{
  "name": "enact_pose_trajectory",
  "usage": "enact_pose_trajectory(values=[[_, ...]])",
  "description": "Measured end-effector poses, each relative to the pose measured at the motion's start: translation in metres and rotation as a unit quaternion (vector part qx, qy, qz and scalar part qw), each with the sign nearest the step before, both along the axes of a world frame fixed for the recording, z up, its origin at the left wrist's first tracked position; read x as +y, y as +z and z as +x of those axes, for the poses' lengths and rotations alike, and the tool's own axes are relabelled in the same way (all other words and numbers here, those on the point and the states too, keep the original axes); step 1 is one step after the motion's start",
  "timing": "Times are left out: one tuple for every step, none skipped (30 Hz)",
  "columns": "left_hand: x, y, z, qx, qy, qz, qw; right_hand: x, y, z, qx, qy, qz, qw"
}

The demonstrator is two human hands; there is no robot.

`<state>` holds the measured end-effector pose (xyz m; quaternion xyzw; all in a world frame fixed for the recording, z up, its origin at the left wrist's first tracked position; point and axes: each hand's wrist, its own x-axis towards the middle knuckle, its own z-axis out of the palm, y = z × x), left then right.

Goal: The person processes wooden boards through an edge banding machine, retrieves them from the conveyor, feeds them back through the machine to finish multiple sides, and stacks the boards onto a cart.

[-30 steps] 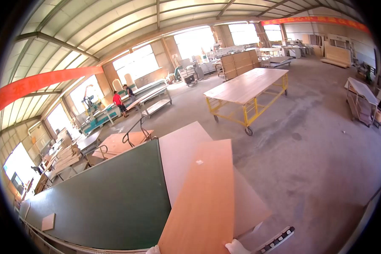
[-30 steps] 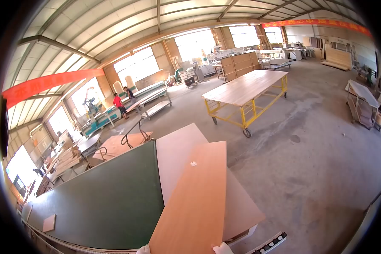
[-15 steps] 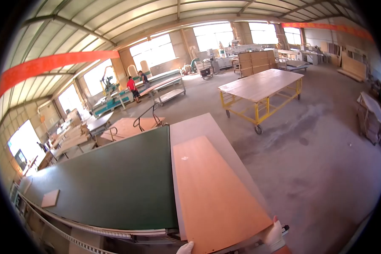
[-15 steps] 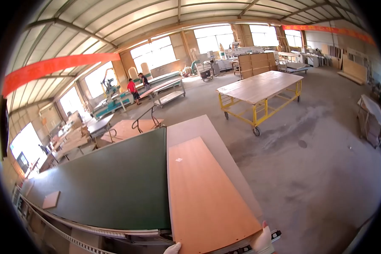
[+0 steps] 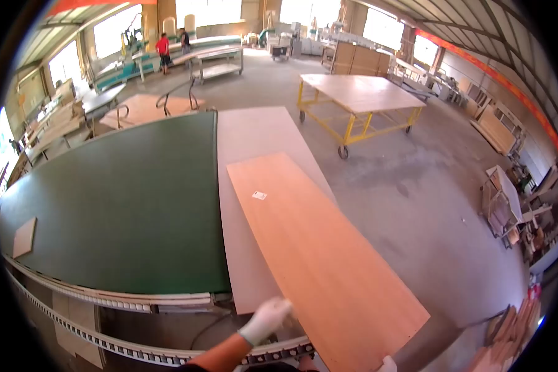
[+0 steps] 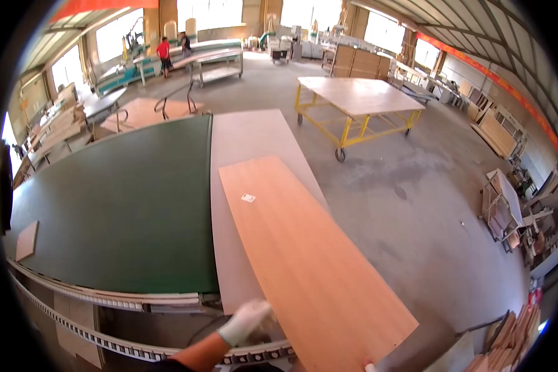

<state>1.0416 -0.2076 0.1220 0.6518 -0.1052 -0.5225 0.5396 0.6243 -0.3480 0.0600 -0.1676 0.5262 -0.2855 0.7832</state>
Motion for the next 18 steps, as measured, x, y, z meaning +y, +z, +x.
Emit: enact_pose_trajectory(values=[[0.003,-0.016,0.016,-0.054,0.083,-0.043,0.994,0.005,0.012,-0.021,0.017,-0.002,0.004,1.000],[-0.003,-0.054,0.035,-0.095,0.158,-0.055,0.981,0.015,0.022,-0.039,0.071,-0.033,-0.062,0.995],[-0.010,-0.082,0.050,-0.139,0.224,-0.069,0.962,0.023,0.028,-0.059,0.121,-0.070,-0.128,0.982],[-0.008,-0.081,0.059,-0.060,0.245,-0.058,0.966,0.029,0.026,-0.096,0.156,-0.068,-0.143,0.975],[-0.015,-0.081,0.073,0.017,0.261,-0.051,0.964,0.039,0.030,-0.119,0.204,-0.079,-0.132,0.967],[-0.019,-0.086,0.082,0.079,0.250,-0.062,0.963,0.057,0.066,-0.106,0.229,-0.121,-0.135,0.956],[-0.026,-0.092,0.089,0.142,0.238,-0.070,0.958,0.069,0.097,-0.090,0.254,-0.164,-0.137,0.943],[-0.032,-0.098,0.093,0.163,0.210,-0.085,0.960,0.075,0.097,-0.106,0.259,-0.182,-0.135,0.939],[-0.038,-0.105,0.093,0.198,0.204,-0.091,0.955,0.085,0.098,-0.132,0.303,-0.154,-0.162,0.926],[-0.043,-0.110,0.088,0.211,0.219,-0.068,0.950,0.098,0.098,-0.157,0.347,-0.124,-0.185,0.911],[-0.049,-0.113,0.085,0.222,0.225,-0.045,0.948,0.115,0.103,-0.163,0.353,-0.157,-0.175,0.906],[-0.053,-0.120,0.079,0.245,0.197,-0.145,0.938,0.124,0.114,-0.163,0.363,-0.130,-0.223,0.895],[-0.053,-0.130,0.071,0.273,0.168,-0.241,0.916,0.134,0.122,-0.167,0.375,-0.102,-0.269,0.881],[-0.054,-0.138,0.069,0.270,0.165,-0.236,0.919,0.141,0.117,-0.184,0.362,-0.126,-0.208,0.900],[-0.053,-0.143,0.067,0.264,0.160,-0.227,0.923,0.148,0.095,-0.206,0.356,-0.188,-0.184,0.897],[-0.052,-0.147,0.064,0.286,0.158,-0.214,0.920,0.153,0.074,-0.227,0.364,-0.172,-0.214,0.890],[-0.058,-0.148,0.062,0.306,0.155,-0.198,0.918,0.153,0.073,-0.237,0.372,-0.156,-0.241,0.883],[-0.062,-0.149,0.063,0.270,0.108,-0.225,0.930,0.148,0.099,-0.195,0.363,-0.253,-0.205,0.873]])
